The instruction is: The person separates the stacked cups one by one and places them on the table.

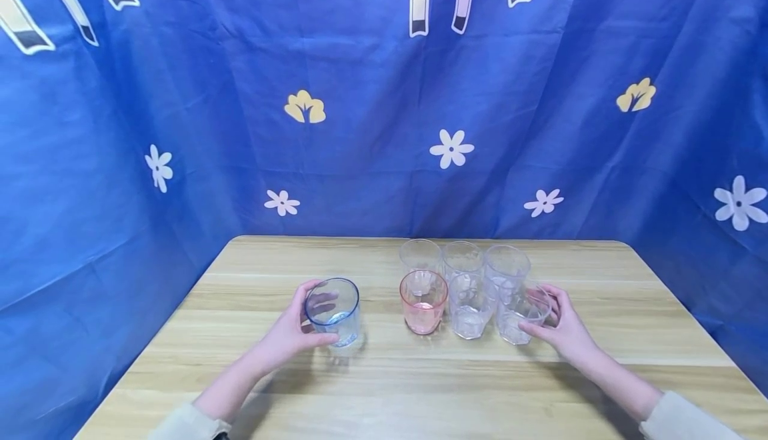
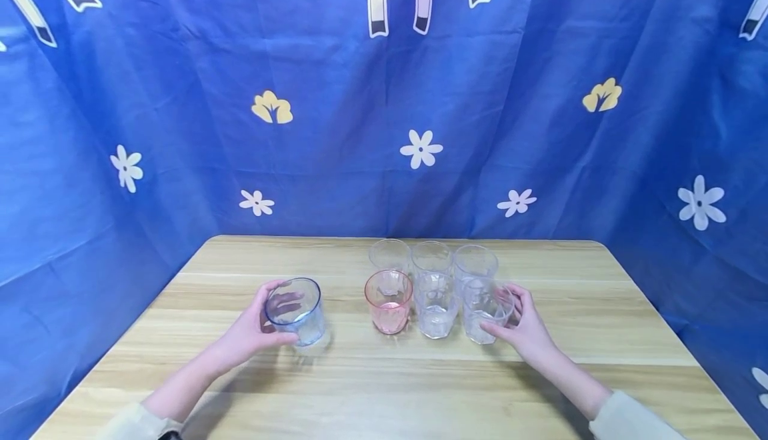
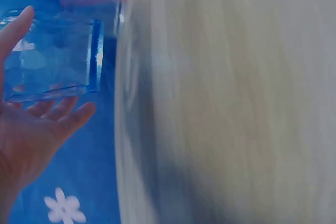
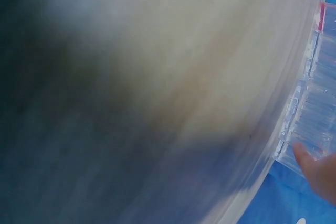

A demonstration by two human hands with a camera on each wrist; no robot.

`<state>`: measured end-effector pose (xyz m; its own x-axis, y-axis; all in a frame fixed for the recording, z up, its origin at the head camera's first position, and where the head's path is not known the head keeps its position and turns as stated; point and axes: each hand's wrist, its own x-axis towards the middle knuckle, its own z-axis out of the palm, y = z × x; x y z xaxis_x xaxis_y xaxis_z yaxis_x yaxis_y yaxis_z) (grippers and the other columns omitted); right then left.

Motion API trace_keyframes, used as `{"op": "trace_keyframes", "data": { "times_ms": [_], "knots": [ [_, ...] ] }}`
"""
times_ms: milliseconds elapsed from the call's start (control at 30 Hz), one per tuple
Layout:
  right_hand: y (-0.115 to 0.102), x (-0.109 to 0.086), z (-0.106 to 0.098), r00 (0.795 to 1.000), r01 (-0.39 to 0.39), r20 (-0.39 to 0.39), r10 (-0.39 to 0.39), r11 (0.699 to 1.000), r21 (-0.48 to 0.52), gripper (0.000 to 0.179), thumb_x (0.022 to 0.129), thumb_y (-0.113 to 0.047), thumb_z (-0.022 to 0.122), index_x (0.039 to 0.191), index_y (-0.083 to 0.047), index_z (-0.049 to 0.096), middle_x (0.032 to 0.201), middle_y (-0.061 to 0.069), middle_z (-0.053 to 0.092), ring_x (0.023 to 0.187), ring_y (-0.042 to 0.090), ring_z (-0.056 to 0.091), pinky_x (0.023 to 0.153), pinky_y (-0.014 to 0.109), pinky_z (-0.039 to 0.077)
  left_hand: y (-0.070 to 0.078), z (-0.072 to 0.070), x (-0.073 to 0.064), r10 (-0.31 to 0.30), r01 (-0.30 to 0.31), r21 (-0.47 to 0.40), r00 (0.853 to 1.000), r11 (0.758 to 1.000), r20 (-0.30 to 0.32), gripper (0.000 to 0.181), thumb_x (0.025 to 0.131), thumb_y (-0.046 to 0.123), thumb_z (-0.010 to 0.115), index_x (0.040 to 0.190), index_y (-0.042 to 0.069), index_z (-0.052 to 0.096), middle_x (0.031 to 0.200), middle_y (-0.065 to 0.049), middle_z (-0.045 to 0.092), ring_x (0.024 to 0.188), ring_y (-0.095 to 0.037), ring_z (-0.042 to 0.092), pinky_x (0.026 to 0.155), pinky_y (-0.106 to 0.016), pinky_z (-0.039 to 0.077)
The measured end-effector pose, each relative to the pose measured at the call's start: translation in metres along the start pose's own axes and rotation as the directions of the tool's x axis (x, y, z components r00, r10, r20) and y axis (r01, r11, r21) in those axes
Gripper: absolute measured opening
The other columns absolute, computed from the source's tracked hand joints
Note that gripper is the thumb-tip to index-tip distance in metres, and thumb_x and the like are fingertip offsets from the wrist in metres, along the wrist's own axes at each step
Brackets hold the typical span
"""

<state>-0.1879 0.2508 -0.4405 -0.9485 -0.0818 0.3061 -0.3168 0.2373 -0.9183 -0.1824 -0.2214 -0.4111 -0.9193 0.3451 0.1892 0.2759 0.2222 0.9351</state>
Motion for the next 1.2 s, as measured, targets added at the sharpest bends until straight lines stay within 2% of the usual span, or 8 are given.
{"op": "trace_keyframes", "data": {
  "times_ms": [133, 333, 567, 867, 1000, 1200],
  "knots": [
    [0.001, 0.001, 0.000, 1.000, 0.001, 0.000, -0.001, 1.000, -0.011, 0.073, 0.079, 0.011, 0.072, 0.134, 0.014, 0.024, 0.135, 0.039, 0.041, 0.109, -0.012, 0.047, 0.088, 0.013, 0.046, 0.010, 0.023, 0.001, 0.034, -0.033, -0.041, 0.999, 0.999, 0.019, 0.090, 0.076, 0.003, 0.081, 0.146, 0.011, 0.024, 0.143, -0.025, 0.042, 0.127, -0.043, 0.044, 0.097, -0.057, 0.045],
    [0.001, 0.003, 0.002, 1.000, 0.003, 0.002, -0.003, 1.000, -0.018, 0.073, 0.079, 0.009, 0.072, 0.135, 0.013, 0.025, 0.135, 0.037, 0.042, 0.109, -0.011, 0.048, 0.087, 0.013, 0.046, 0.023, 0.064, 0.001, 0.039, -0.034, -0.079, 0.997, 0.996, 0.073, 0.091, 0.074, 0.005, 0.082, 0.145, 0.013, 0.026, 0.141, -0.024, 0.044, 0.124, -0.043, 0.047, 0.096, -0.051, 0.048],
    [0.001, 0.004, 0.001, 1.000, -0.001, 0.002, 0.001, 1.000, -0.026, 0.073, 0.080, 0.009, 0.072, 0.136, 0.012, 0.025, 0.136, 0.036, 0.042, 0.110, -0.011, 0.047, 0.087, 0.015, 0.046, 0.031, 0.098, 0.000, 0.034, -0.020, -0.091, 0.988, 0.996, 0.153, 0.091, 0.072, 0.010, 0.085, 0.143, 0.021, 0.030, 0.139, -0.010, 0.049, 0.123, -0.034, 0.049, 0.097, -0.050, 0.046],
    [0.000, 0.002, 0.000, 1.000, -0.002, 0.002, 0.002, 1.000, -0.022, 0.073, 0.080, 0.010, 0.071, 0.136, 0.013, 0.024, 0.136, 0.038, 0.041, 0.109, -0.011, 0.047, 0.086, 0.014, 0.046, 0.026, 0.123, 0.001, 0.029, -0.010, -0.107, 0.983, 0.994, 0.182, 0.092, 0.071, 0.005, 0.085, 0.143, 0.017, 0.030, 0.137, -0.014, 0.049, 0.123, -0.038, 0.048, 0.098, -0.046, 0.048],
    [-0.001, 0.001, 0.000, 1.000, -0.007, 0.001, 0.007, 1.000, -0.023, 0.073, 0.080, 0.010, 0.071, 0.136, 0.014, 0.023, 0.136, 0.038, 0.040, 0.109, -0.012, 0.047, 0.087, 0.014, 0.046, 0.023, 0.130, 0.003, 0.028, -0.007, -0.121, 0.986, 0.993, 0.167, 0.092, 0.071, 0.003, 0.085, 0.143, 0.016, 0.030, 0.137, -0.014, 0.048, 0.124, -0.039, 0.047, 0.099, -0.045, 0.048],
    [0.000, 0.000, -0.001, 1.000, -0.006, 0.003, 0.006, 1.000, -0.030, 0.073, 0.081, 0.009, 0.071, 0.136, 0.013, 0.023, 0.136, 0.037, 0.041, 0.110, -0.012, 0.046, 0.087, 0.014, 0.045, 0.023, 0.136, 0.005, 0.004, 0.007, -0.084, 0.992, 0.996, 0.130, 0.092, 0.071, 0.007, 0.085, 0.144, 0.016, 0.029, 0.136, -0.017, 0.047, 0.122, -0.037, 0.049, 0.099, -0.047, 0.047]
  ]
}}
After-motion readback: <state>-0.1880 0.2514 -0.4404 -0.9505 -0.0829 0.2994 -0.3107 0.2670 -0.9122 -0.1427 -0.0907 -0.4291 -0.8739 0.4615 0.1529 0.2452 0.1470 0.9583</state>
